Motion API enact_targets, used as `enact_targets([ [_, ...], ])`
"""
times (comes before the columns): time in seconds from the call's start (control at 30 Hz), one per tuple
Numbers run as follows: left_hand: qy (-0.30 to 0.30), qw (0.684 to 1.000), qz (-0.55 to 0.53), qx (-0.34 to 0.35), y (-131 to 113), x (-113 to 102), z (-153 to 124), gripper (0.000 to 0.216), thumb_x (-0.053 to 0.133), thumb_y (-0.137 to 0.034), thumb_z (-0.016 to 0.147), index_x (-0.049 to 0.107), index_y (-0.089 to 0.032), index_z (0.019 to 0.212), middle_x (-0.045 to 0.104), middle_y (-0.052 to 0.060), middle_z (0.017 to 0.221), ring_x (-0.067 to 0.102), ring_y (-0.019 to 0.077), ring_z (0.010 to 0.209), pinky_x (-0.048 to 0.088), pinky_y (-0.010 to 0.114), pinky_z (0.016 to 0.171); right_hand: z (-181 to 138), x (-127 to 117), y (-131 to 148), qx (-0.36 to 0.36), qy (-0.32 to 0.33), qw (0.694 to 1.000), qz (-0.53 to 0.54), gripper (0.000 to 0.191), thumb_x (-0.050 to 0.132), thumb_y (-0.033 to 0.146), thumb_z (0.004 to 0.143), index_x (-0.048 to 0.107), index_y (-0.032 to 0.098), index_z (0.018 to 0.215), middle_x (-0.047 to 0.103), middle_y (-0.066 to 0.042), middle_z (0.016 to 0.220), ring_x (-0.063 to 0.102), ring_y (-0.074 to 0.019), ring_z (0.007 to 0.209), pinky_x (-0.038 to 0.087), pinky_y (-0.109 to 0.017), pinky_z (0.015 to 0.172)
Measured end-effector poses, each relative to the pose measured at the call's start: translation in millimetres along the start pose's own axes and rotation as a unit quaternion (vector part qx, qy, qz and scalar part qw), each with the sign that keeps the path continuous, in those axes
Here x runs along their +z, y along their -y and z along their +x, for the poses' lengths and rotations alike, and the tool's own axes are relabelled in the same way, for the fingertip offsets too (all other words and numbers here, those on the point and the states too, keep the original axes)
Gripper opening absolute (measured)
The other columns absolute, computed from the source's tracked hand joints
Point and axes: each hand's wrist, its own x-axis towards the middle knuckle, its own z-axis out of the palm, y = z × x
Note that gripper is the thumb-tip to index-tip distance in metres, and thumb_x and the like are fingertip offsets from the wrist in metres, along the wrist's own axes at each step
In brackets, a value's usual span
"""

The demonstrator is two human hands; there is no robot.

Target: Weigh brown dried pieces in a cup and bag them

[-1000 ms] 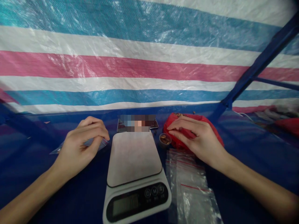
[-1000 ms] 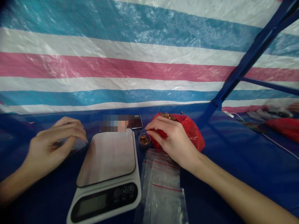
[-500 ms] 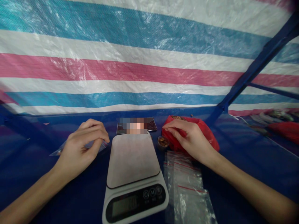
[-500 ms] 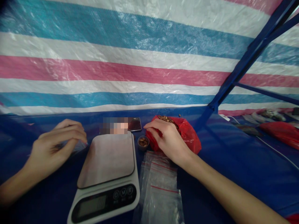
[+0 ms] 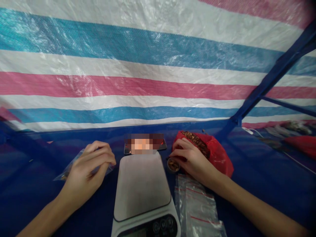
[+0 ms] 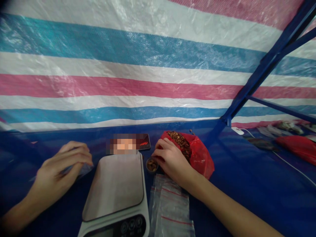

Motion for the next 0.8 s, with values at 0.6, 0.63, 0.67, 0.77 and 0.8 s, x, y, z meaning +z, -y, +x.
enact_targets([
  [0.6,0.008,1.0,0.01,0.021,3.6,-2.7,0.4,0.027,0.054,-0.002,0.097,0.067,-0.024,0.087,0.071,-0.001,0.084,0.063,0.016,0.097,0.048,0.03,0.09,2.8,-9.8,4.8,0.02,-0.049,0.998,0.046,0.005,0.078,0.015,0.094,0.079,0.019,0.098,0.071,-0.008,0.1,0.061,-0.0254,0.098,0.052,-0.041,0.089],
  [0.63,0.008,1.0,0.01,0.021,3.9,-3.0,0.4,0.027,0.054,-0.002,0.097,0.067,-0.024,0.087,0.071,-0.001,0.084,0.063,0.0159,0.097,0.048,0.03,0.091,2.7,-14.0,5.6,0.018,-0.065,0.996,0.059,0.006,0.078,0.015,0.094,0.079,0.019,0.099,0.071,-0.007,0.101,0.062,-0.0247,0.098,0.052,-0.04,0.09],
  [0.67,0.008,1.0,0.011,0.022,4.4,-3.3,0.3,0.027,0.054,-0.002,0.097,0.067,-0.024,0.087,0.071,-0.001,0.085,0.063,0.0158,0.097,0.048,0.029,0.091,2.3,-18.6,6.3,0.017,-0.073,0.994,0.074,0.009,0.078,0.014,0.094,0.079,0.02,0.101,0.071,-0.007,0.101,0.063,-0.0239,0.098,0.052,-0.039,0.091],
  [0.77,0.005,1.0,0.011,0.024,5.7,-4.0,-0.5,0.027,0.054,-0.002,0.097,0.068,-0.024,0.087,0.071,-0.001,0.085,0.063,0.016,0.097,0.049,0.029,0.091,-0.4,-32.3,7.8,0.018,-0.048,0.991,0.122,0.015,0.081,0.013,0.092,0.08,0.024,0.102,0.072,-0.005,0.103,0.066,-0.0215,0.1,0.053,-0.036,0.092],
  [0.8,0.004,1.0,0.01,0.025,6.1,-4.2,-0.9,0.026,0.055,-0.003,0.097,0.068,-0.024,0.087,0.071,-0.001,0.085,0.063,0.0161,0.097,0.049,0.029,0.091,-1.4,-36.0,8.0,0.017,-0.033,0.991,0.131,0.017,0.081,0.012,0.091,0.081,0.025,0.102,0.072,-0.004,0.103,0.067,-0.0211,0.1,0.054,-0.035,0.092],
])
